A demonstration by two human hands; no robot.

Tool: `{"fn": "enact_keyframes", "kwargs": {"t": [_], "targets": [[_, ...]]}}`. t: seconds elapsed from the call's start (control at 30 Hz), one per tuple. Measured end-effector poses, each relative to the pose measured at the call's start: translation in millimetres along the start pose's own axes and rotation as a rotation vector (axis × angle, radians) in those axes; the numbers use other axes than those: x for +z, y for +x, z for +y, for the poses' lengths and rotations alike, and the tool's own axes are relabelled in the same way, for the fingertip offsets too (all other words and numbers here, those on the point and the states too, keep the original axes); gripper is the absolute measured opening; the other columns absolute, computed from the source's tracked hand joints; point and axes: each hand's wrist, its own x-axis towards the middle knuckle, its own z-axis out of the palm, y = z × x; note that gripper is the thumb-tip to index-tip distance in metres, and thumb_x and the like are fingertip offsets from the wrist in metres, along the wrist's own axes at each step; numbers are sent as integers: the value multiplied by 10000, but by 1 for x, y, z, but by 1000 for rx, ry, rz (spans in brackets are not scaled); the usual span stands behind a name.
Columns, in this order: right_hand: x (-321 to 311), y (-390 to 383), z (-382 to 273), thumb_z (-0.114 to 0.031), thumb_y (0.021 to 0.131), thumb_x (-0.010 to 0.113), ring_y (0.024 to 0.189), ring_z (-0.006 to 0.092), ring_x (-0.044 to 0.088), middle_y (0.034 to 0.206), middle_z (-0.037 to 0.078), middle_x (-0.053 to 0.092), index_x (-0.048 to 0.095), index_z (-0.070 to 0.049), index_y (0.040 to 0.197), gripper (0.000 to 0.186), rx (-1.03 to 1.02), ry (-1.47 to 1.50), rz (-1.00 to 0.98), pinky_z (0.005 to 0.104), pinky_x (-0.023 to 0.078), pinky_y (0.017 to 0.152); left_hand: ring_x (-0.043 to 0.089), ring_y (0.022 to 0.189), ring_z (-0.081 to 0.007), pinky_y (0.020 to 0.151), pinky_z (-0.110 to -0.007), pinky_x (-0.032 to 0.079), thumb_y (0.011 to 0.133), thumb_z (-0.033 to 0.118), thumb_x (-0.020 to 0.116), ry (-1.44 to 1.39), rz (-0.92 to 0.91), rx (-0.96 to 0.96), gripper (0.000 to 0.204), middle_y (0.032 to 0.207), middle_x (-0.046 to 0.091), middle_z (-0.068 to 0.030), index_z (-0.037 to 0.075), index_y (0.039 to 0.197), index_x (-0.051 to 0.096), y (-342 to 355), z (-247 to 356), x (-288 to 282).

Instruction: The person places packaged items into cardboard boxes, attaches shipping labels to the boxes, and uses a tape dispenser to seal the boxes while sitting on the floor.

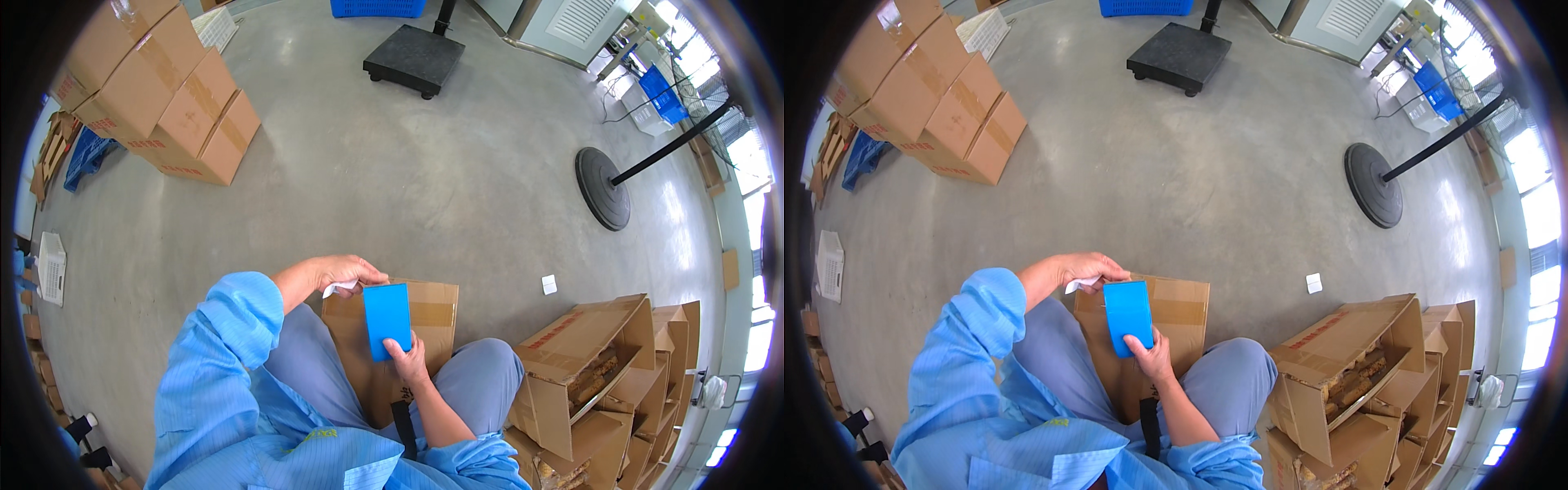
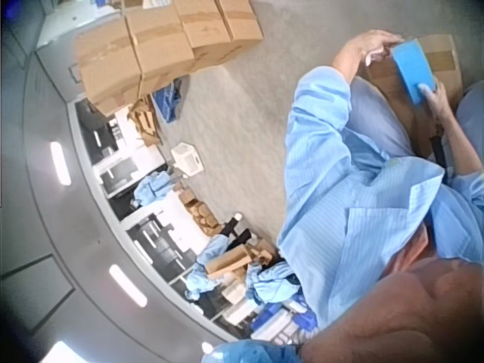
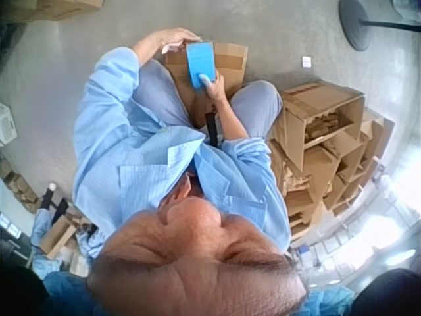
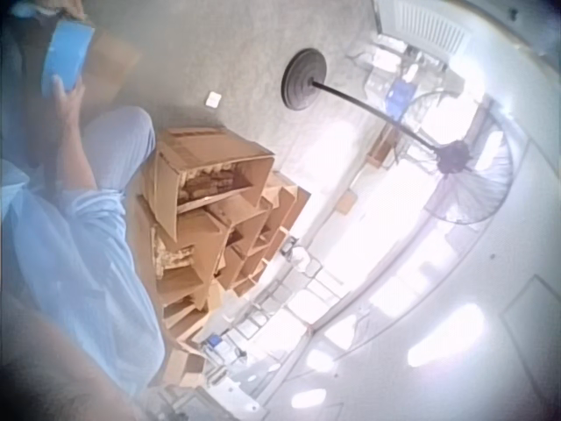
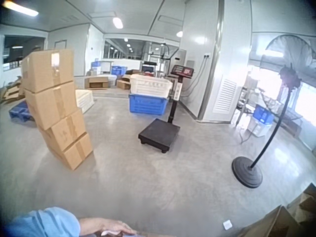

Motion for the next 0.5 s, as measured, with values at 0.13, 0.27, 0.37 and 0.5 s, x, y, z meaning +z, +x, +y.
{"fn": "enact_keyframes", "kwargs": {"t": [0.13, 0.27, 0.37, 0.5], "targets": [[1, -2, -2, -367, 756, 705, 790, 134, 581, 879, 97, 640, 586, 41, 1032, 507, -22, 5, 0, 294, 485, 715, 330, 433, -24, 350, -175, 230, 812, 348, 672, -237, -182, -67, 330, 803, 601, 28, 67, 983, 642, -5, 2, -12], [1, 1, -4, -373, 755, 706, 786, 134, 582, 868, 94, 642, 593, 40, 1018, 503, -3, -16, -3, 290, 485, 714, 465, 574, -27, 459, -207, 372, 853, 351, 620, 214, 133, 59, 354, 905, 643, 5, 70, 1066, 640, -5, 2, 2], [1, 1, -11, -394, 755, 702, 776, 132, 581, 861, 93, 640, 599, 48, 995, 514, 38, -53, -18, 281, 484, 705, 555, 684, -67, 590, -218, 449, 851, 317, 630, 308, 207, 186, 313, 913, 658, 7, 79, 1053, 659, 1, -5, -5], [3, -7, -16, -428, 762, 688, 724, 123, 556, 830, 81, 625, 605, 55, 974, 535, 137, 38, -15, 268, 470, 654, 587, 761, -61, 642, -218, 469, 854, 255, 632, 507, 404, 102, 238, 878, 670, 6, 57, 972, 691, -19, 13, 19]]}}
